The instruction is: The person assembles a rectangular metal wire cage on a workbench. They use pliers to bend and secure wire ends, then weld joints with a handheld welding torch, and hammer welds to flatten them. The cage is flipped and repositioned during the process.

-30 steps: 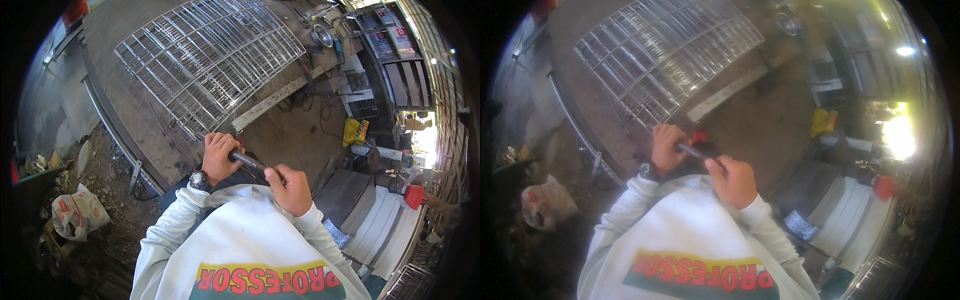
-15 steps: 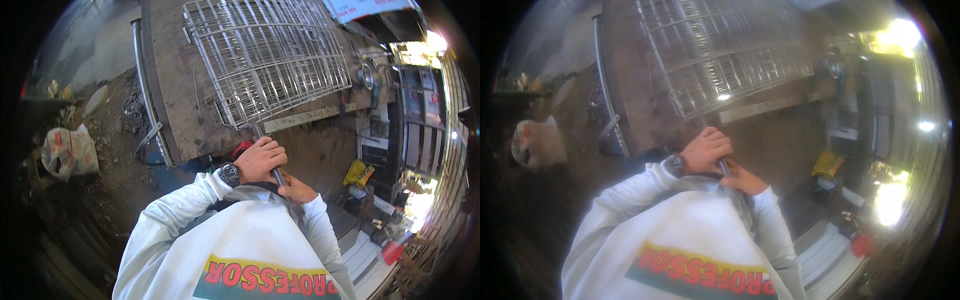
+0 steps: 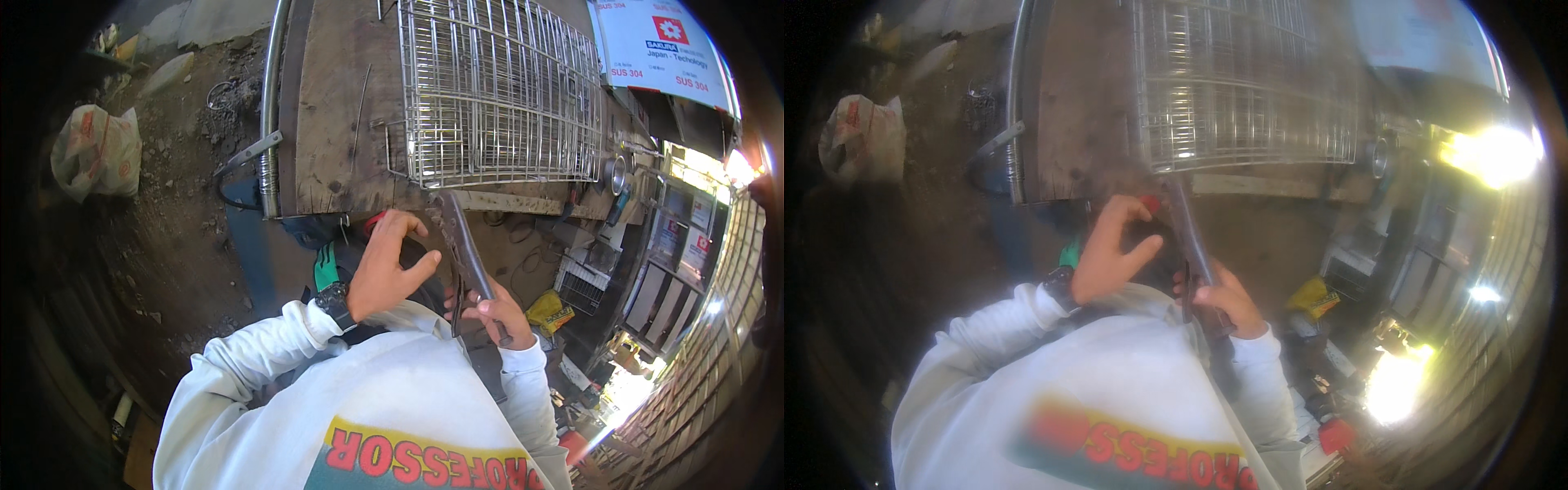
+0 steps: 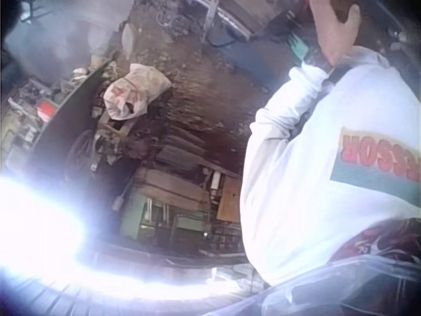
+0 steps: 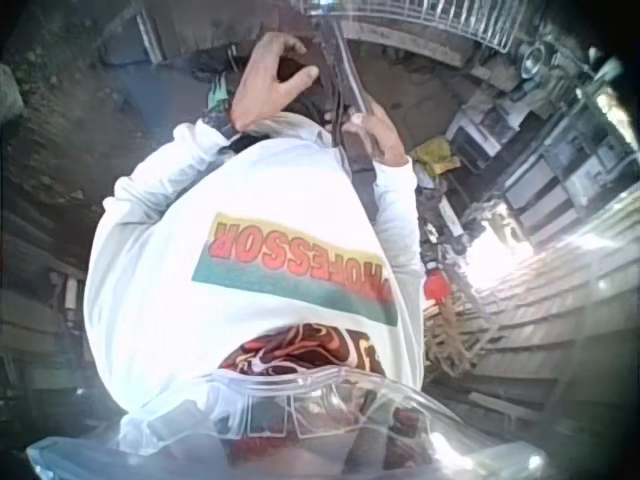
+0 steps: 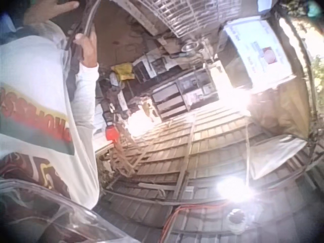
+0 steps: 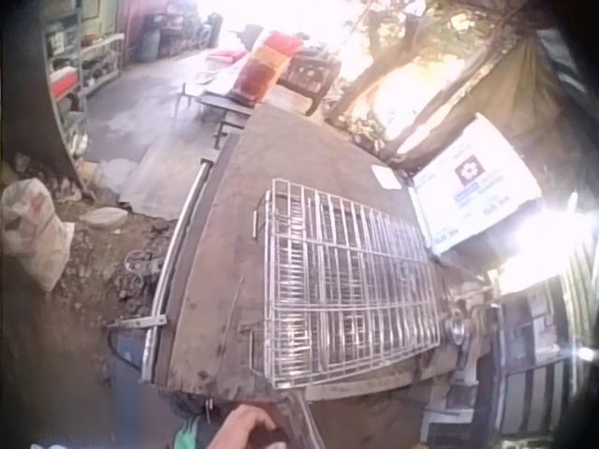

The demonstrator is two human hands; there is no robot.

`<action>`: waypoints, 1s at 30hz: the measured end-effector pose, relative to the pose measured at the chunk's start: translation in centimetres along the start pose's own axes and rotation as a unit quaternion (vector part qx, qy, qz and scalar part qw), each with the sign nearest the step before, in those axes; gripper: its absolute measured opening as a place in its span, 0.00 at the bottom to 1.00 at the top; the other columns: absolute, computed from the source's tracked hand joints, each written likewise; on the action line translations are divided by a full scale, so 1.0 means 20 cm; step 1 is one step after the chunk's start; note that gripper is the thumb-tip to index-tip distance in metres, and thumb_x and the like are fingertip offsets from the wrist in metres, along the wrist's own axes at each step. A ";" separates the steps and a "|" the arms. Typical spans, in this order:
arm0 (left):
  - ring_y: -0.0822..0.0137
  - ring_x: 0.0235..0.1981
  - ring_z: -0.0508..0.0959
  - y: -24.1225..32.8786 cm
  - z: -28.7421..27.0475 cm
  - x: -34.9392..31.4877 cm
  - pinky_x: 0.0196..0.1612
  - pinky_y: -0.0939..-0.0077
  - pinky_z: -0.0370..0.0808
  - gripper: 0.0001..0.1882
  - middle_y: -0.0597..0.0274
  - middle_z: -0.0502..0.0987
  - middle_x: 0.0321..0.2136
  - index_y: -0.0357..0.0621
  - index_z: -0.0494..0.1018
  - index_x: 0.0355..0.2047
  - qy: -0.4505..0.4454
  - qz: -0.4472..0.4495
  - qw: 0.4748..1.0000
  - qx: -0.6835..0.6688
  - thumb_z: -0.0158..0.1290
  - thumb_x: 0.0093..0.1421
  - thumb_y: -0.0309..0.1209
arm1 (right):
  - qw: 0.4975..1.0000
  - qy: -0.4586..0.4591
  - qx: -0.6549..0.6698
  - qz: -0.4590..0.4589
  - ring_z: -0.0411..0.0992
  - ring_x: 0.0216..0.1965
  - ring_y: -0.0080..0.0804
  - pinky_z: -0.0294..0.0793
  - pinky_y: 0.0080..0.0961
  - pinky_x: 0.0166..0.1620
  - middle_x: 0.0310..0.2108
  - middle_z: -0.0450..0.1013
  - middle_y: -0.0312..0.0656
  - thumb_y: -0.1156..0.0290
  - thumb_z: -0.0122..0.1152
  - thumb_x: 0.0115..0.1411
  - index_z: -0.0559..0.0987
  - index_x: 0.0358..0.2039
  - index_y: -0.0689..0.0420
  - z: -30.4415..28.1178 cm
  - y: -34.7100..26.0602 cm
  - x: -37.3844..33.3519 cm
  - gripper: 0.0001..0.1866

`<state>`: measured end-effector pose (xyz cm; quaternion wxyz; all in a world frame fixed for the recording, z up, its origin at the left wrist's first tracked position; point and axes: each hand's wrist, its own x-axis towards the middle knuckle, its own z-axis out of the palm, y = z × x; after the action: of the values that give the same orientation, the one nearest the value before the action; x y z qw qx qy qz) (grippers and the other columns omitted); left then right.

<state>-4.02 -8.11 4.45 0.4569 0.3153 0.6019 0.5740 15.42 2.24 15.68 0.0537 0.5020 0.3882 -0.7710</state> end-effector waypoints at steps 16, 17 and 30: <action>0.68 0.49 0.72 0.23 0.21 0.13 0.56 0.68 0.71 0.33 0.62 0.71 0.51 0.46 0.67 0.59 -0.133 -0.326 0.754 -0.554 0.49 0.68 0.60 | 0.970 0.022 -0.173 0.171 0.79 0.48 0.47 0.80 0.46 0.50 0.50 0.77 0.54 0.51 0.52 0.65 0.71 0.61 0.65 0.03 -0.66 0.19 0.33; 0.68 0.48 0.73 0.22 0.21 0.15 0.55 0.68 0.72 0.32 0.62 0.72 0.50 0.46 0.68 0.58 -0.138 -0.319 0.741 -0.574 0.49 0.68 0.60 | 0.967 0.024 -0.178 0.181 0.79 0.48 0.46 0.80 0.45 0.50 0.50 0.77 0.54 0.51 0.51 0.65 0.71 0.61 0.65 0.04 -0.70 0.21 0.33; 0.72 0.37 0.76 0.33 0.16 0.31 0.49 0.68 0.77 0.26 0.68 0.72 0.32 0.51 0.71 0.49 -0.082 -0.367 0.666 -0.645 0.54 0.66 0.59 | 0.976 -0.005 -0.082 0.202 0.78 0.37 0.41 0.78 0.35 0.39 0.40 0.79 0.51 0.53 0.56 0.62 0.79 0.49 0.62 0.08 -0.91 0.36 0.25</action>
<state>-4.42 -0.35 9.90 0.7672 -0.2585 0.1090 0.5769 2.22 15.95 20.03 0.2508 0.5600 0.3404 -0.7125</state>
